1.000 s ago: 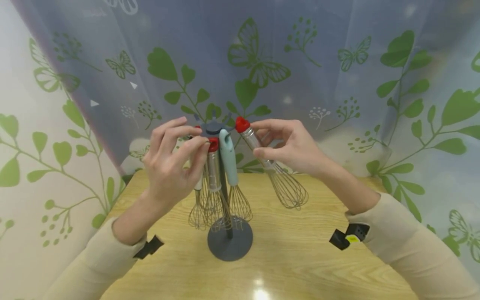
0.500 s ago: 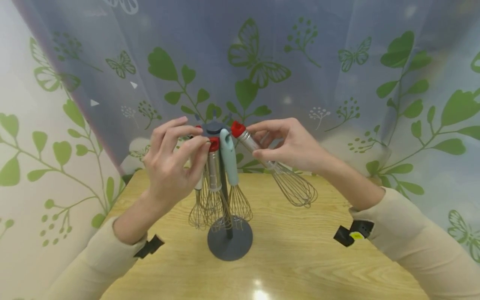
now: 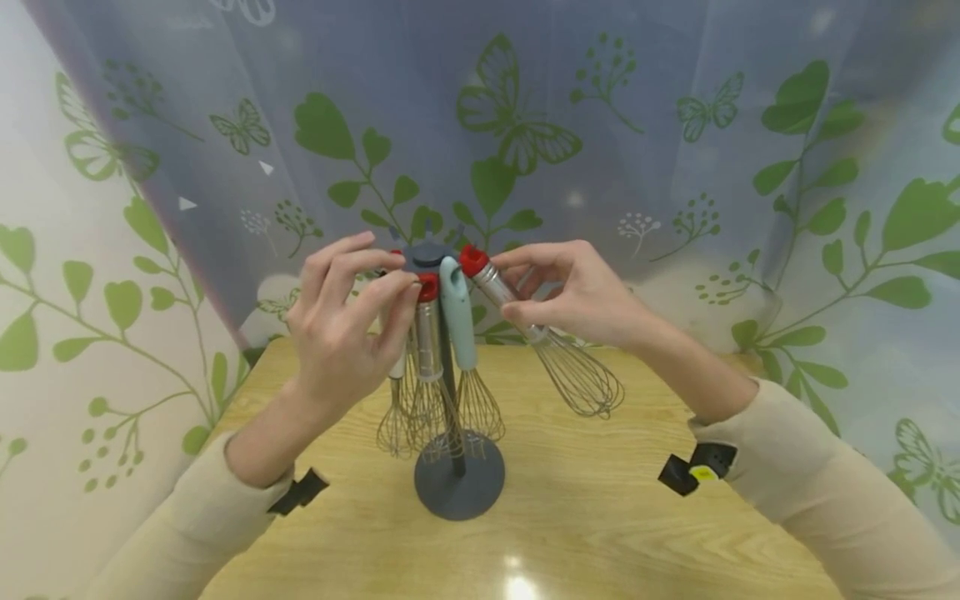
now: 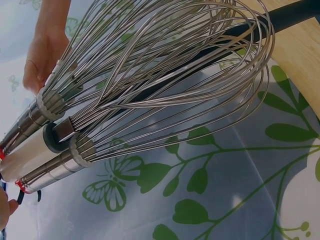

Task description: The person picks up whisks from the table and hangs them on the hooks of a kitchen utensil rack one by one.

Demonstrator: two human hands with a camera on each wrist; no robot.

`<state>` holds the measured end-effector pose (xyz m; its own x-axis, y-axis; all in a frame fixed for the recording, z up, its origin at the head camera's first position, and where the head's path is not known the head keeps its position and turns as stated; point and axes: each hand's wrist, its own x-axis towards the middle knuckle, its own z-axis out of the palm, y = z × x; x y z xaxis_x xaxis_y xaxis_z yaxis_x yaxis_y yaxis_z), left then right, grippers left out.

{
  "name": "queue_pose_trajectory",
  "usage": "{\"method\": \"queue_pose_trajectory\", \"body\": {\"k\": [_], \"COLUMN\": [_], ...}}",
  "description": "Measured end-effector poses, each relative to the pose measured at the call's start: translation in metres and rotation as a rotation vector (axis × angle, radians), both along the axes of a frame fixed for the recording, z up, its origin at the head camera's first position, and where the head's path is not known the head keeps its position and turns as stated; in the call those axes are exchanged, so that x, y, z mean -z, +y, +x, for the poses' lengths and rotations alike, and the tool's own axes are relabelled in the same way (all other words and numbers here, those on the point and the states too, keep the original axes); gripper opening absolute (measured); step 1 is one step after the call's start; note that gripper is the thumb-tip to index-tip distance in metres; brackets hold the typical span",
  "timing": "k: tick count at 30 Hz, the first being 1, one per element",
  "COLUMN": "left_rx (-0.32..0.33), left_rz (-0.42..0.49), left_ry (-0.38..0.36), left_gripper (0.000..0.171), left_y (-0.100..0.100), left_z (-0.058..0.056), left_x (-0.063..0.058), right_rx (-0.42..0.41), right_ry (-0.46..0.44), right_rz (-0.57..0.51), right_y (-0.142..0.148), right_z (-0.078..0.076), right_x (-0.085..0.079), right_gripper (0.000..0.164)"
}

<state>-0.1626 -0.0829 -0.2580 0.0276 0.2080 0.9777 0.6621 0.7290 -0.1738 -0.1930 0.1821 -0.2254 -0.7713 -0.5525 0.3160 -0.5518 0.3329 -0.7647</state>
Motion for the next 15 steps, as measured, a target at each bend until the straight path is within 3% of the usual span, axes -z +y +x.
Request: {"method": "queue_pose_trajectory", "body": {"k": [15], "left_rx": [-0.003], "left_rz": [-0.010], "left_ry": [-0.018], "left_gripper": [0.008], "left_y": [-0.001], "left_z": [0.002], "left_x": [0.000], "right_rx": [0.006], "right_ry": [-0.041], "right_rz": [-0.080], "right_y": [-0.008], "right_z": [-0.004], "right_x": [0.014], "right_gripper": [0.041]}}
